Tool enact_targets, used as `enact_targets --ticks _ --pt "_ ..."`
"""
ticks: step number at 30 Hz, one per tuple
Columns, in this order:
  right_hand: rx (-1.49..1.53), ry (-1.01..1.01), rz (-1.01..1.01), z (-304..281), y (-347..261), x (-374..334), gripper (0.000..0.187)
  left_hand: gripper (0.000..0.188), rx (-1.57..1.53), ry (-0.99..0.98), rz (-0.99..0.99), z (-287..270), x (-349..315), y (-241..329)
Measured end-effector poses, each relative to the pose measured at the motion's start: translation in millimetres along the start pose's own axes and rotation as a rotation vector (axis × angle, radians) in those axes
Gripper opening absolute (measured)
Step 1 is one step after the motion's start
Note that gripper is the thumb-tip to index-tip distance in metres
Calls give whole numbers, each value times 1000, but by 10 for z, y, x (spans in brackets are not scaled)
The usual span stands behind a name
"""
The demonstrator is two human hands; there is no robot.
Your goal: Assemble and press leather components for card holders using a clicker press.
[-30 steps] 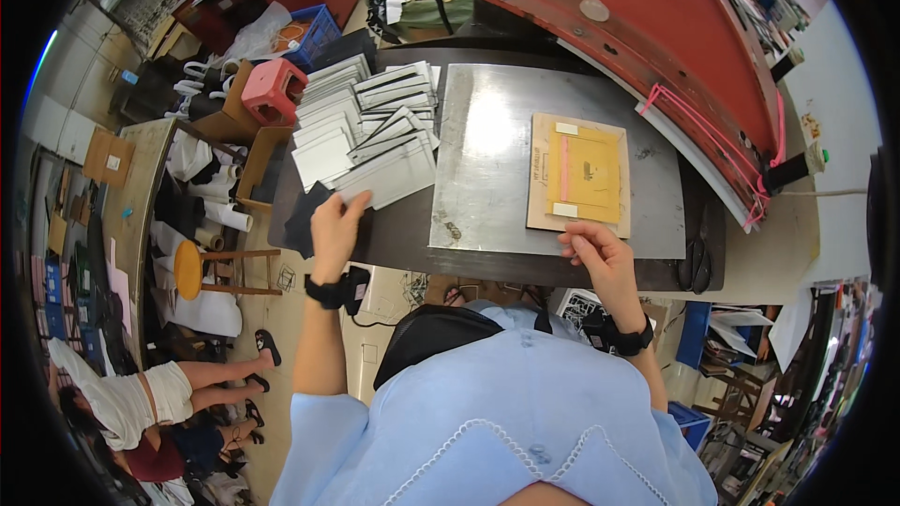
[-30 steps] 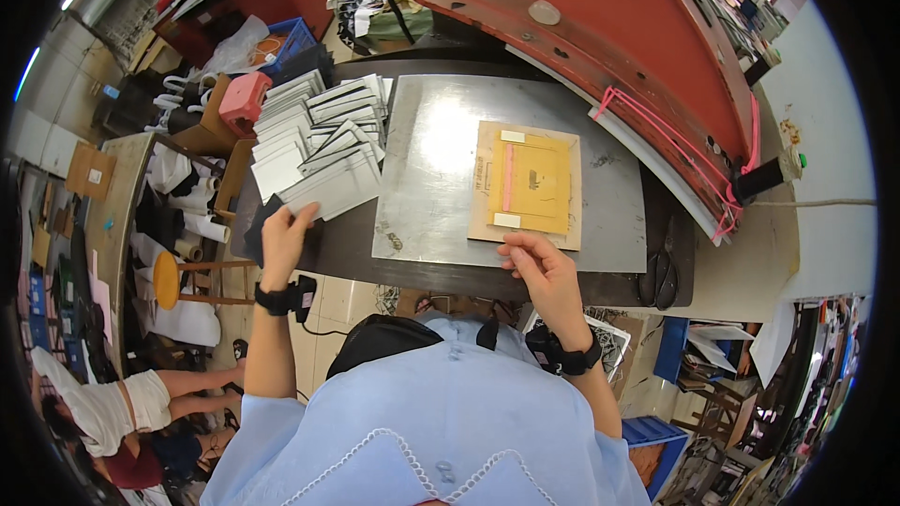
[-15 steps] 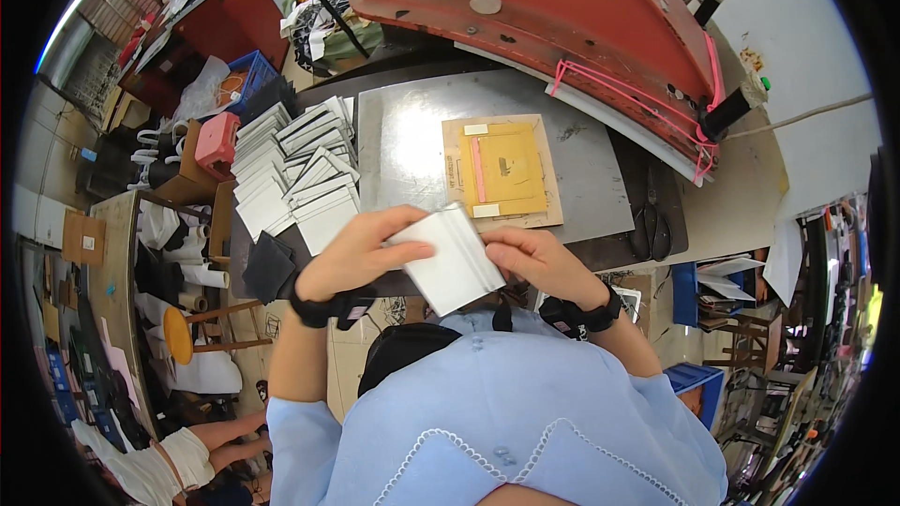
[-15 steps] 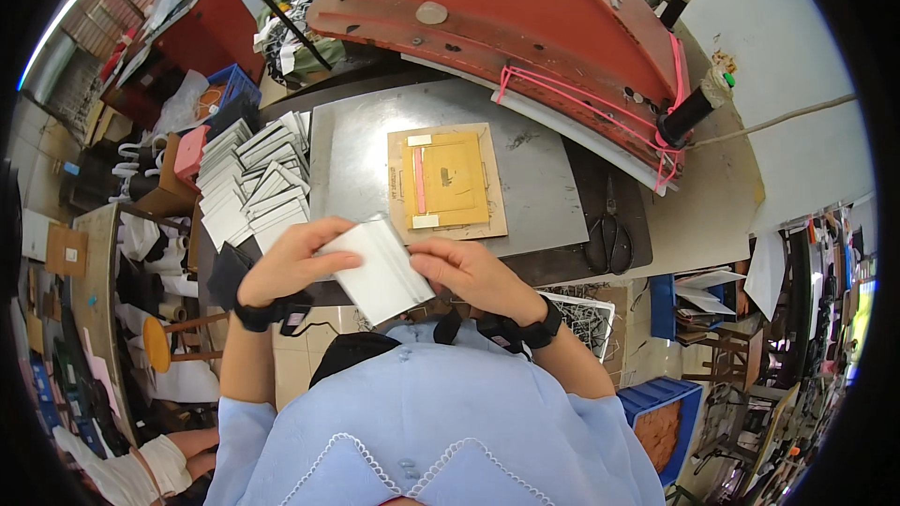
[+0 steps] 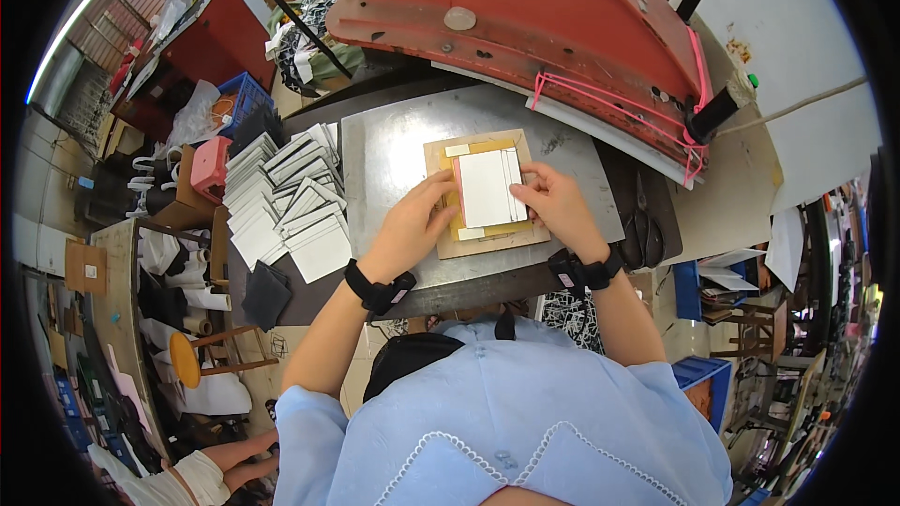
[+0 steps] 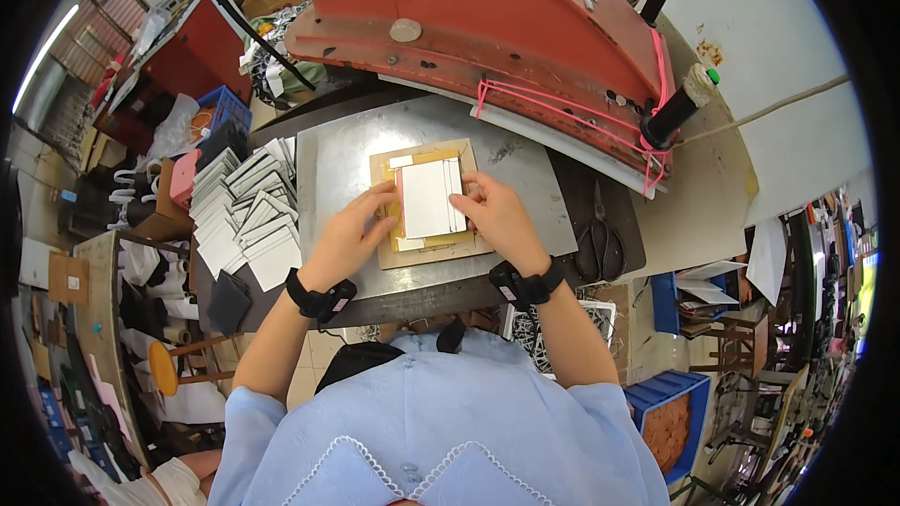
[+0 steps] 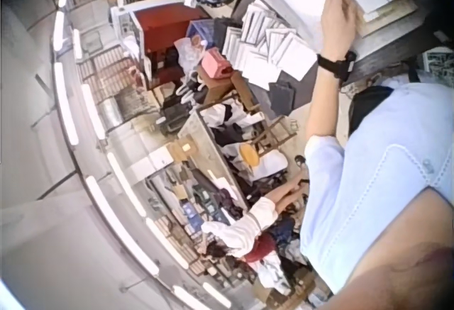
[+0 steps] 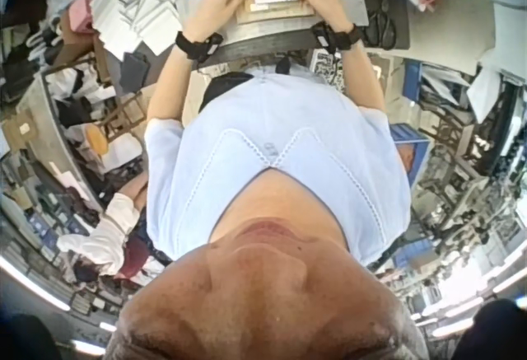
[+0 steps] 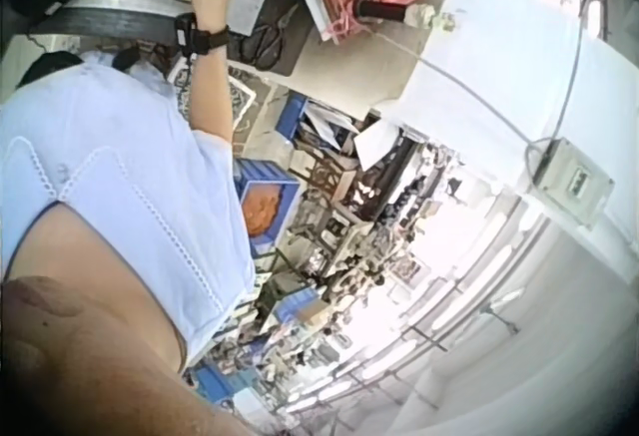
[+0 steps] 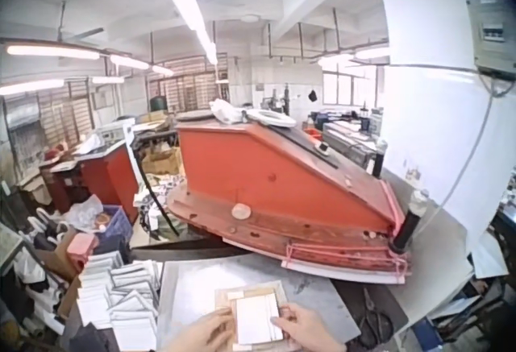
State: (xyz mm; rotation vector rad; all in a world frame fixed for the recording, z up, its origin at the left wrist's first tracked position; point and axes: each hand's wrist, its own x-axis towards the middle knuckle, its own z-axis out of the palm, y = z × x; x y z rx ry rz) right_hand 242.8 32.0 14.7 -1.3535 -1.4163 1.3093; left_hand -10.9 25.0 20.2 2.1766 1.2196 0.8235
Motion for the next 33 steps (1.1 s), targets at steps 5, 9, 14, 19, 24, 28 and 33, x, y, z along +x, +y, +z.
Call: enact_targets --ticks 5,9,14,19,24,28,33 --pt "-153 76 -107 65 84 78 41 32 -60 -34 -78 3 -10 -2" --pt "-209 92 -121 115 127 105 42 35 -23 -25 -44 18 -13 8" --pt "-209 90 -110 128 87 104 42 41 200 0 107 99 34 -42" --pt "-248 104 -123 140 128 116 42 46 340 -44 68 136 65 -80" --pt "-278 133 -189 162 157 93 40 46 414 -57 117 97 106 -92" --pt "-301 172 -205 207 134 52 38 44 357 -42 181 118 119 -175" --pt "-319 192 -221 222 111 37 36 44 350 -105 205 73 129 -141"
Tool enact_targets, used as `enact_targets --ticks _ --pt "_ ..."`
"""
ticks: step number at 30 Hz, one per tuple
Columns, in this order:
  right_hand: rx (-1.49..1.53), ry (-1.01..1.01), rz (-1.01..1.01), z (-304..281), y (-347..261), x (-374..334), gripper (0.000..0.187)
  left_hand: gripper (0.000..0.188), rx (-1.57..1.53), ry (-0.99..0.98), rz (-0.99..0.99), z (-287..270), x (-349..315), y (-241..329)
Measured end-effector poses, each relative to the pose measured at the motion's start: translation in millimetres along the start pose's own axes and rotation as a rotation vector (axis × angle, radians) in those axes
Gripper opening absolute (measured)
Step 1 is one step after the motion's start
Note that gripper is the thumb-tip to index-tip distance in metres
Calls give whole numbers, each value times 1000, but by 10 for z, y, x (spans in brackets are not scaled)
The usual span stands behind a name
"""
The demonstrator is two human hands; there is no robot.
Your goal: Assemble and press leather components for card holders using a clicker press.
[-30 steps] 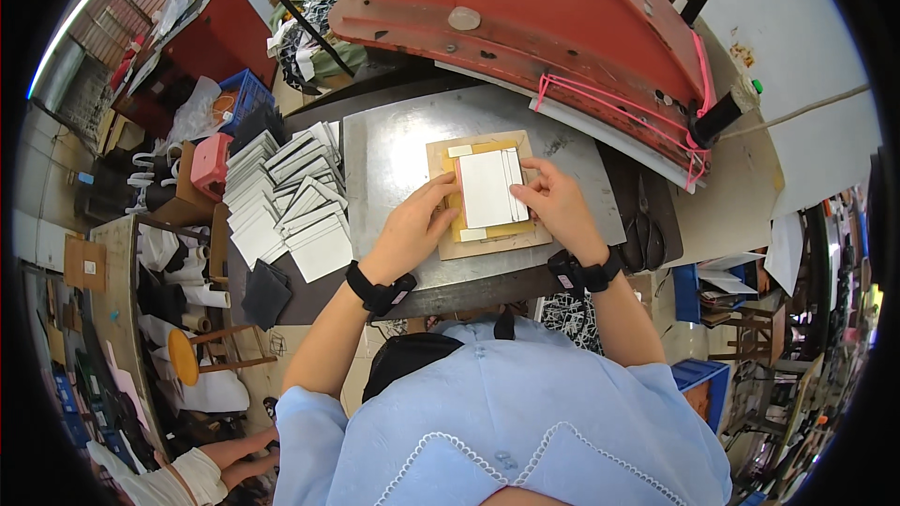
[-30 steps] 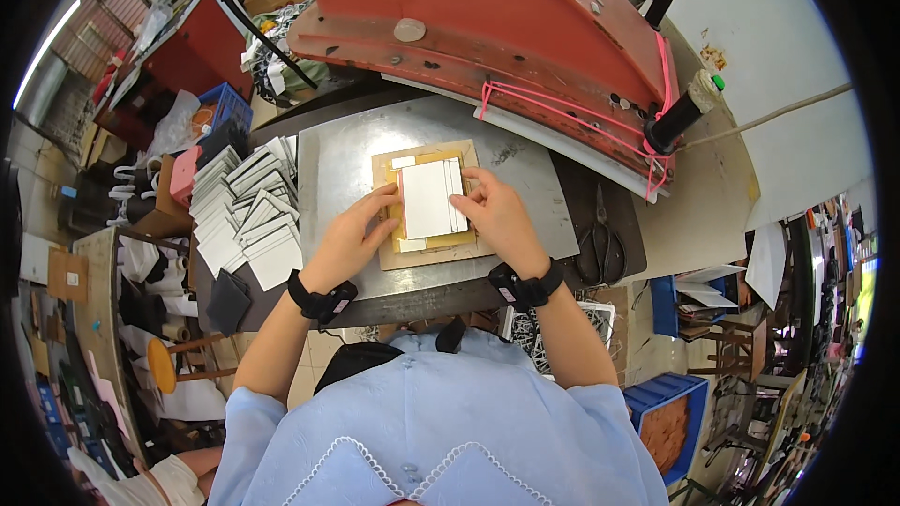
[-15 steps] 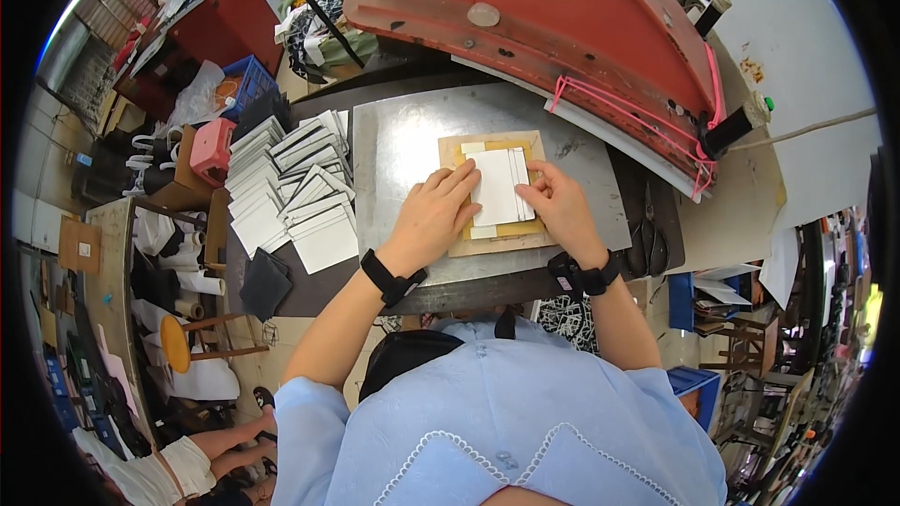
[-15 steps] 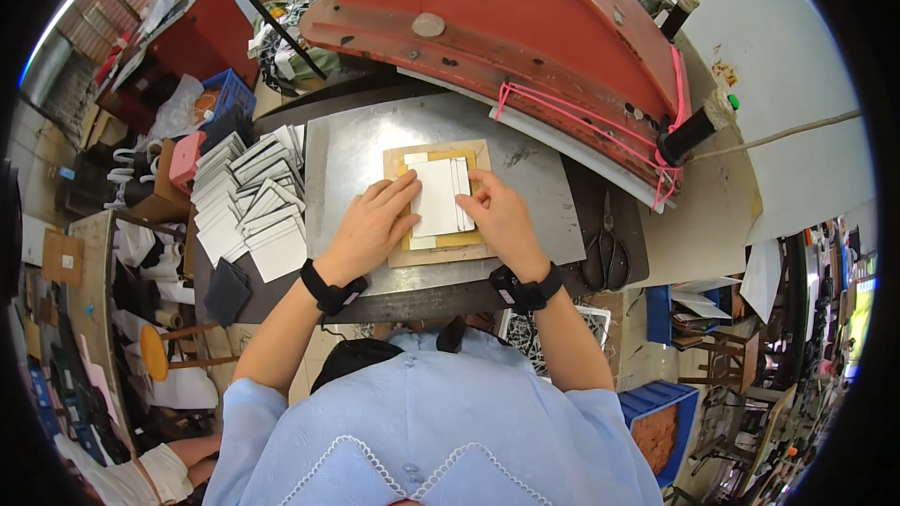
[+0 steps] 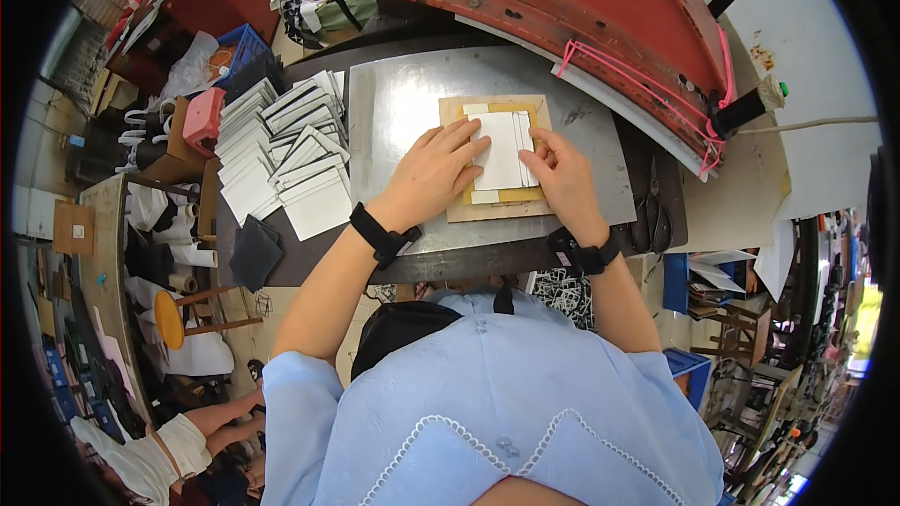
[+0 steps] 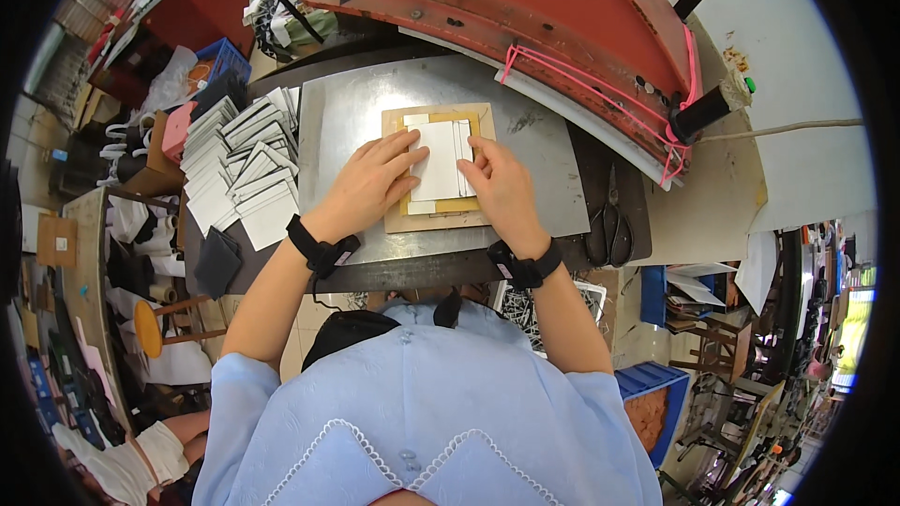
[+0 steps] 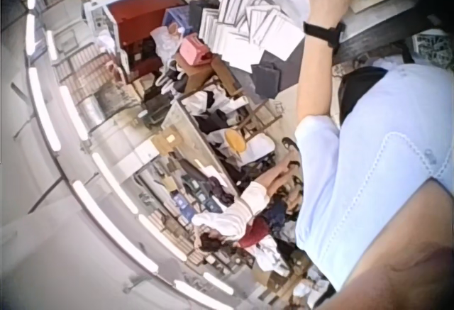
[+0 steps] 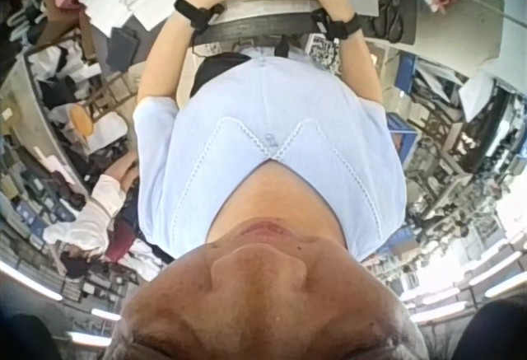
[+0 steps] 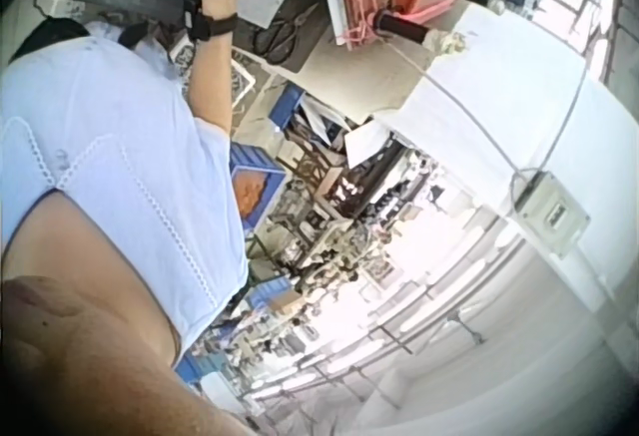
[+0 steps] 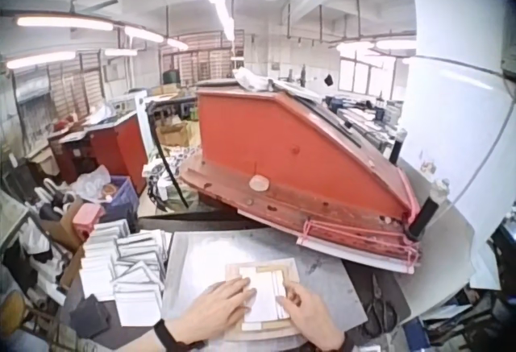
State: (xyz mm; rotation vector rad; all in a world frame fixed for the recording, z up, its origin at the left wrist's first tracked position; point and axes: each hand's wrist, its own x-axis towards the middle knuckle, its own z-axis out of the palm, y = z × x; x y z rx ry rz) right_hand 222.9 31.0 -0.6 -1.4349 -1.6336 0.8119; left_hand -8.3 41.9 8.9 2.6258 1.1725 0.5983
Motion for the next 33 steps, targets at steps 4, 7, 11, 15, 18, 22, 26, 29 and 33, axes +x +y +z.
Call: enact_targets --ticks 4,7,11,15,18,22,26,29,33 --pt "-48 -5 -56 -1 13 -3 35 48 15 -1 10 27 -9 36" --pt "-67 -3 -90 -2 7 -15 35 50 -31 5 -1 36 -20 58" --pt "-169 -26 -130 -13 -1 3 33 51 -27 -12 14 -14 -3 44" --pt "-408 8 -338 9 -89 -7 34 49 39 -28 48 -86 15 83" --pt "-491 -66 -516 84 16 26 40 46 70 -6 67 -62 28 63" --pt "-532 -175 -505 79 22 46 44 44 84 15 72 -35 34 59" --pt "-567 -184 -515 94 -69 8 44 42 77 -11 61 -74 32 73" --pt "-644 -174 -526 125 -98 -28 48 39 -51 17 67 -21 46 1" --pt "-657 -155 -513 153 -66 -51 55 40 -39 -42 39 -44 142 31"
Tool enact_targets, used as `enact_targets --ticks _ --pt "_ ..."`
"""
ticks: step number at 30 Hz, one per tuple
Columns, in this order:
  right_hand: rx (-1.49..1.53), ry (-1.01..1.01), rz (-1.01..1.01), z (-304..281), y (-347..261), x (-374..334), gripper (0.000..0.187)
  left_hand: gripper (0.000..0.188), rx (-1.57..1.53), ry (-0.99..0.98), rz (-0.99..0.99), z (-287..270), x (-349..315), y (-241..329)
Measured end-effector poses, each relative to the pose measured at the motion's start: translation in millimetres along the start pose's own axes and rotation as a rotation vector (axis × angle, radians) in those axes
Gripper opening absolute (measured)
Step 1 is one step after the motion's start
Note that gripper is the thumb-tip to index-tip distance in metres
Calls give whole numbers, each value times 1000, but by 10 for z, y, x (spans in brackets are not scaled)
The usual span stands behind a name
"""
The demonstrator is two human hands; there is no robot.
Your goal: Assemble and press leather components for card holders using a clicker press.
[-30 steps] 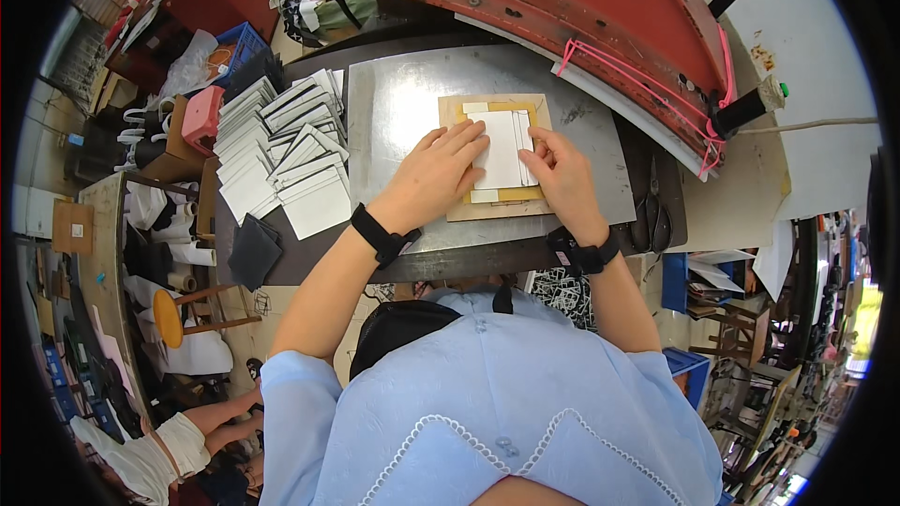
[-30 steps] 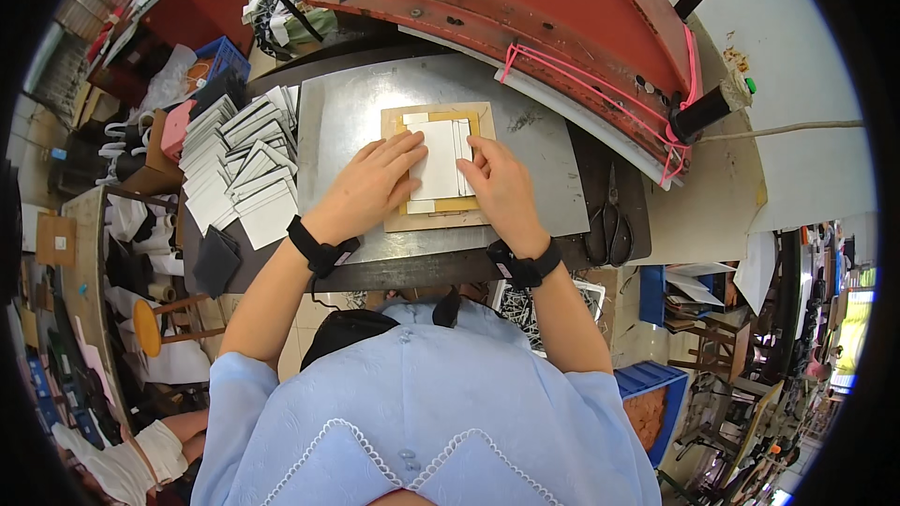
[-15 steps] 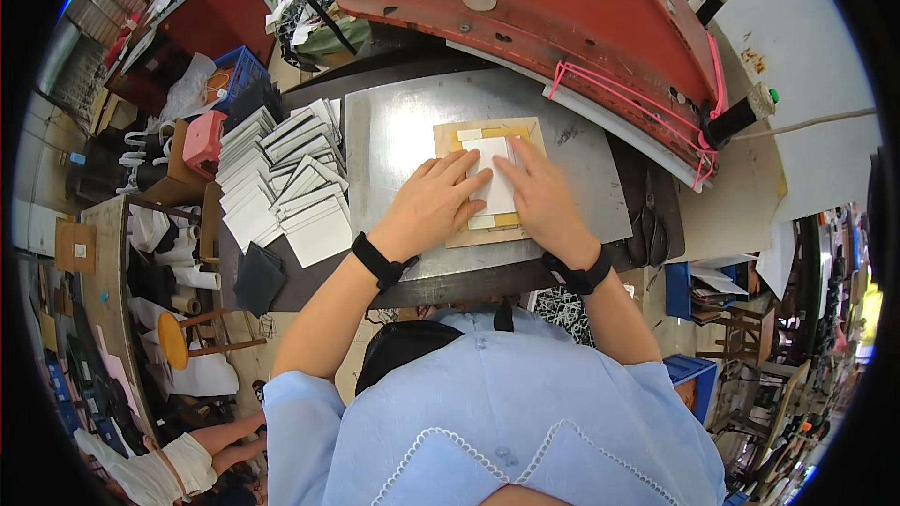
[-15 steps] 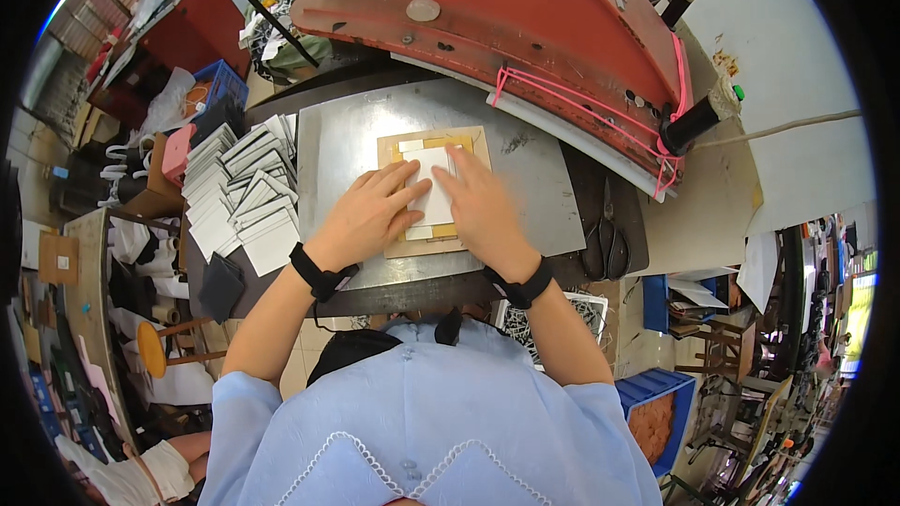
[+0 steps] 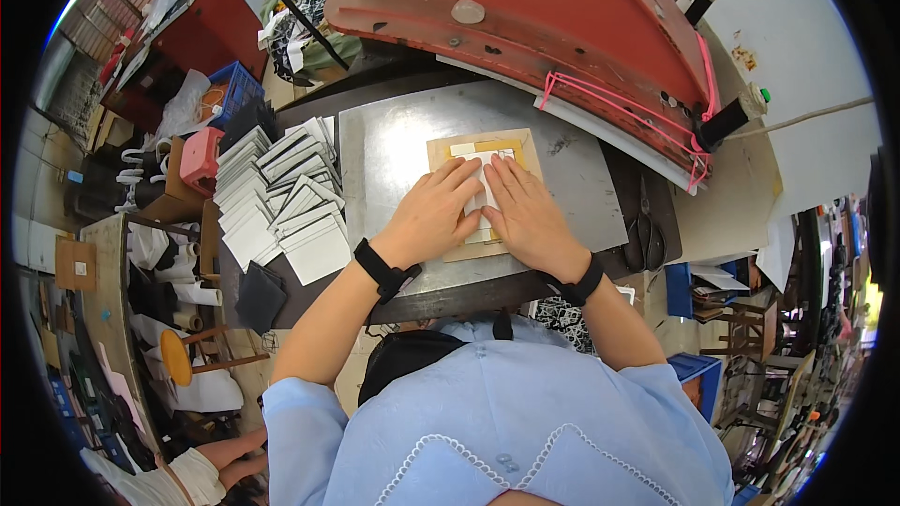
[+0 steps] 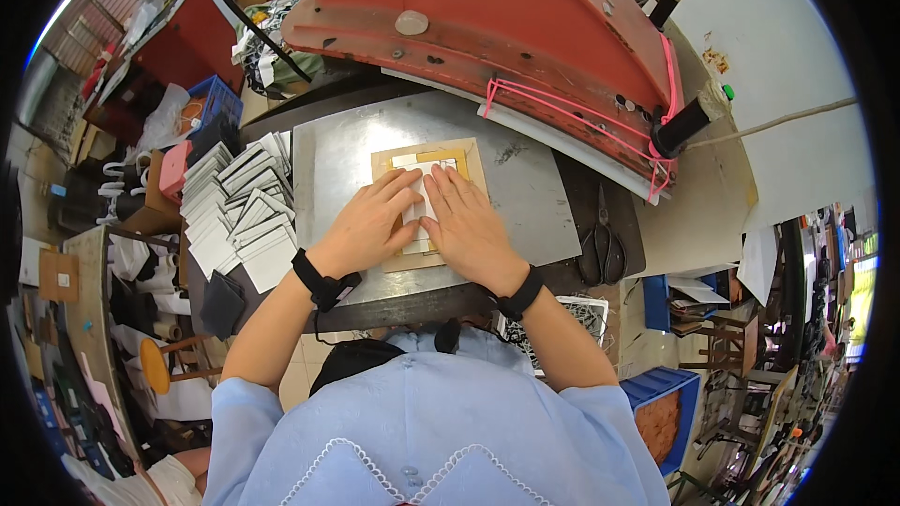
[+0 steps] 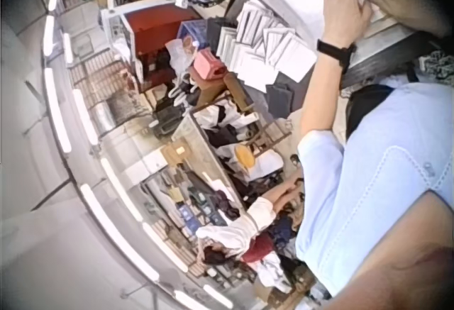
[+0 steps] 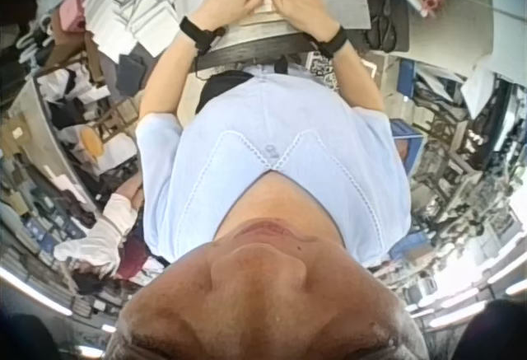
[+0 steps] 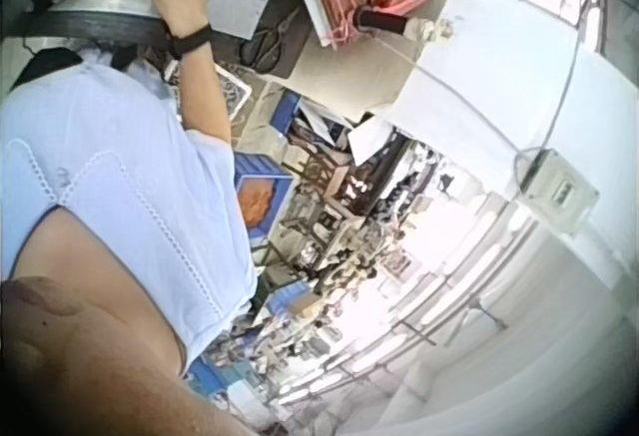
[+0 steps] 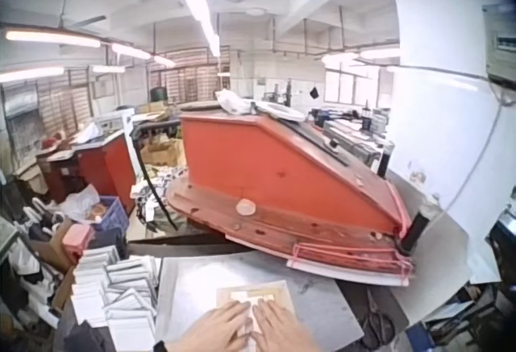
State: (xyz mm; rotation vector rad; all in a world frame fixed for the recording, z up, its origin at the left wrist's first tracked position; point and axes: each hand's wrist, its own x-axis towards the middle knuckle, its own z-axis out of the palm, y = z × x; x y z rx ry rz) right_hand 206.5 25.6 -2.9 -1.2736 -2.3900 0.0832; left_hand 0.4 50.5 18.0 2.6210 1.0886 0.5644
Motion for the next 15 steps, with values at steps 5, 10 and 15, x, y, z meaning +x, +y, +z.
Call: enact_targets --ticks 5,10,15 --pt "101 -10 -7 24 75 -19 56 44 -45 -60 -39 -79 90 -33" --pt "348 -51 -56 71 340 -48 53 50 59 -62 -13 -43 170 -12" --pt "103 -77 -50 3 201 -49 52 60 114 -99 -31 -18 211 8"
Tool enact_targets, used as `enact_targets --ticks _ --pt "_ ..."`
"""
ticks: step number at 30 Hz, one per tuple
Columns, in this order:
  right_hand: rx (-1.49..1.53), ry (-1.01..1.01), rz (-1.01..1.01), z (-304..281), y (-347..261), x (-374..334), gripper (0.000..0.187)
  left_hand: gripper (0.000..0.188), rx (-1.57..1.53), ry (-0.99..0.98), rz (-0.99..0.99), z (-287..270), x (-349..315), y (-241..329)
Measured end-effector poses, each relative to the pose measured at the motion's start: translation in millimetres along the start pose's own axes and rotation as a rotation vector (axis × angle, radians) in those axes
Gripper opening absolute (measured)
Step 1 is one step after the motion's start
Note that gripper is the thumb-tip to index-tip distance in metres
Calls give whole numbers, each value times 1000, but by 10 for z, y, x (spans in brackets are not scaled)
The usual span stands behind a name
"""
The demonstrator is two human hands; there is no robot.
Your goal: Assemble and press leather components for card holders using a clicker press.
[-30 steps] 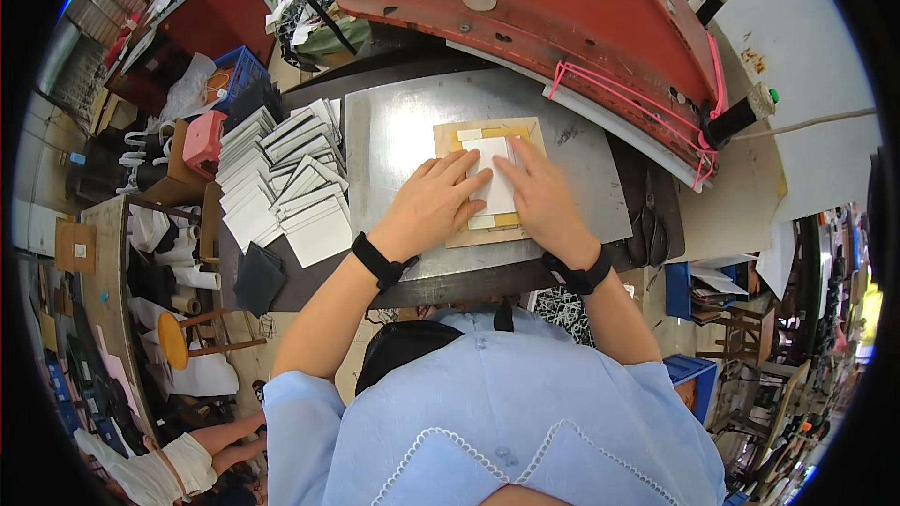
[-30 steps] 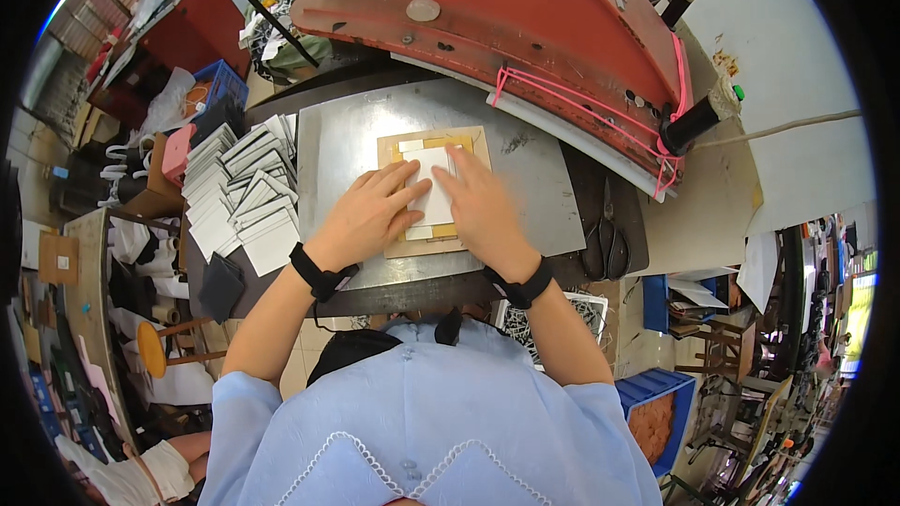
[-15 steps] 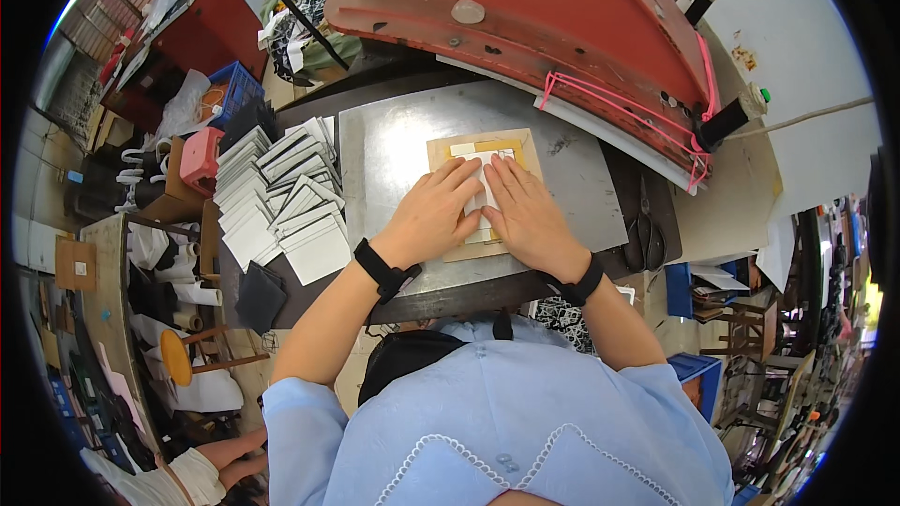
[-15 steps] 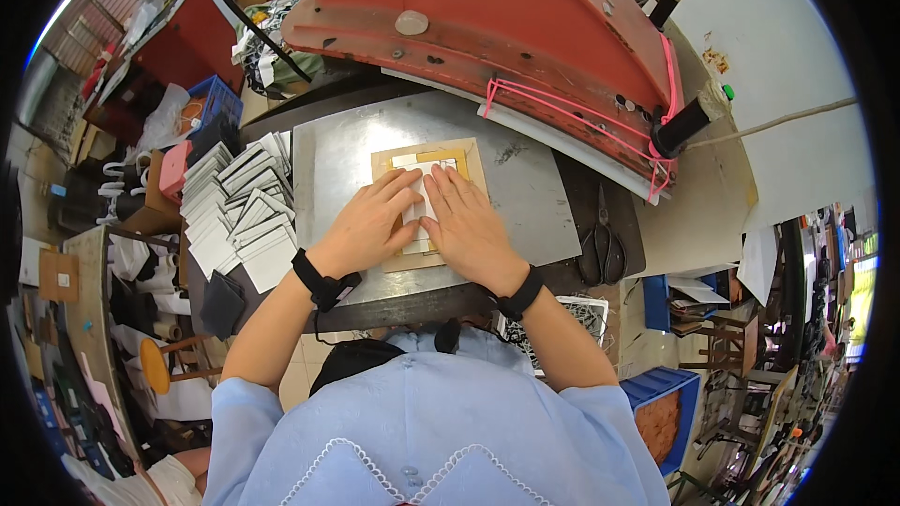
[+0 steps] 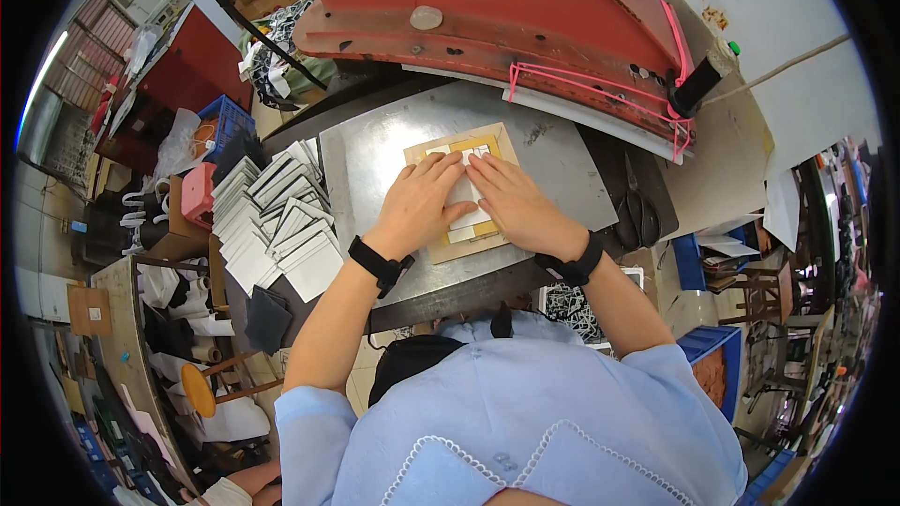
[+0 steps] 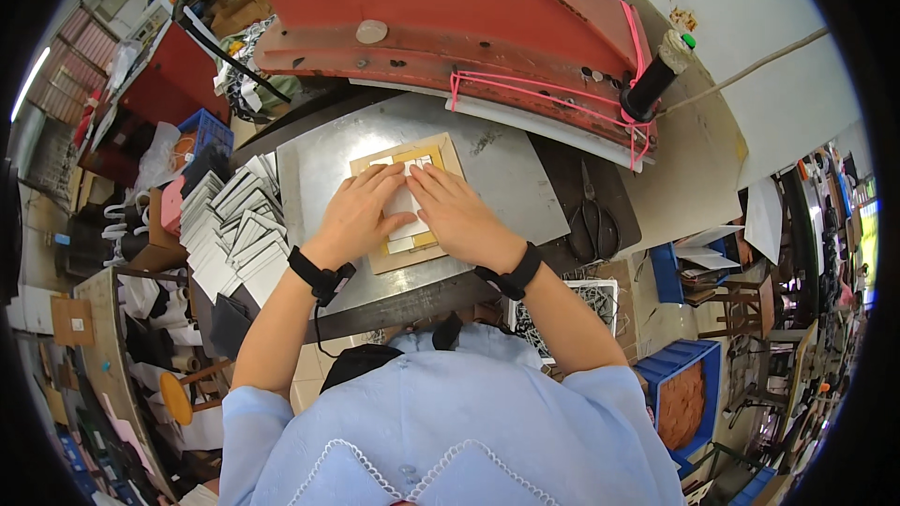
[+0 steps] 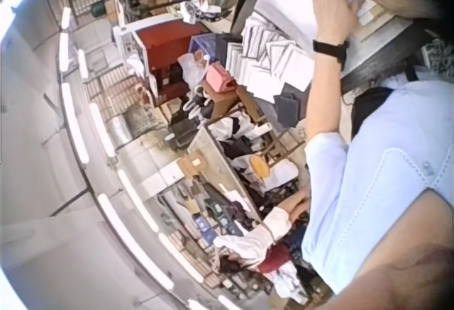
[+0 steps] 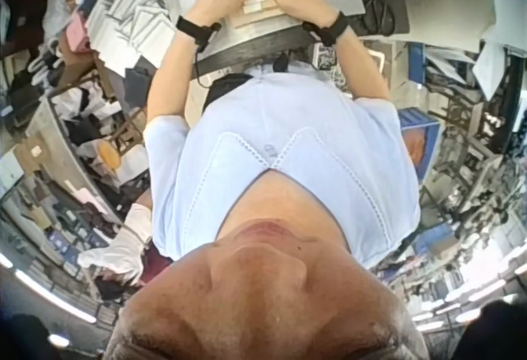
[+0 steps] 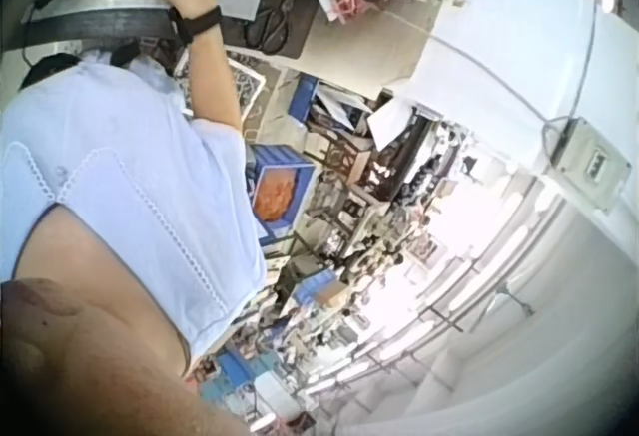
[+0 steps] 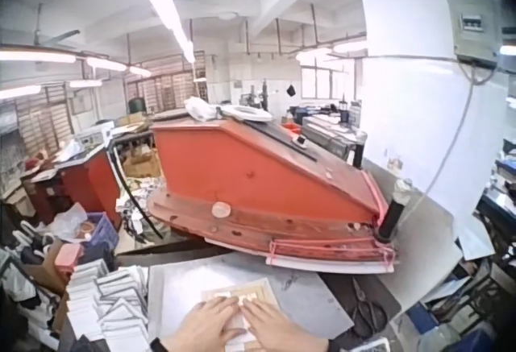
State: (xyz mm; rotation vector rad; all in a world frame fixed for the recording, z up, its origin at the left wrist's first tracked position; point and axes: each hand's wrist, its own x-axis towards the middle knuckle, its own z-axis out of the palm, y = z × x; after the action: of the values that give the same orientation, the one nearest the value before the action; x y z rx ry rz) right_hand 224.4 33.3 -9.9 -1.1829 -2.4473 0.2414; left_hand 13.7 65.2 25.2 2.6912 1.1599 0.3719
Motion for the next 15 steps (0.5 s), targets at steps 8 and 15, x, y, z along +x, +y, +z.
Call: enact_targets --ticks 8,15 --pt "109 156 -18 -51 -14 -74 42 69 63 -18 16 79 -109 -82" --pt "-94 189 -75 -226 -344 -298 37 67 107 -53 16 41 -81 -34"
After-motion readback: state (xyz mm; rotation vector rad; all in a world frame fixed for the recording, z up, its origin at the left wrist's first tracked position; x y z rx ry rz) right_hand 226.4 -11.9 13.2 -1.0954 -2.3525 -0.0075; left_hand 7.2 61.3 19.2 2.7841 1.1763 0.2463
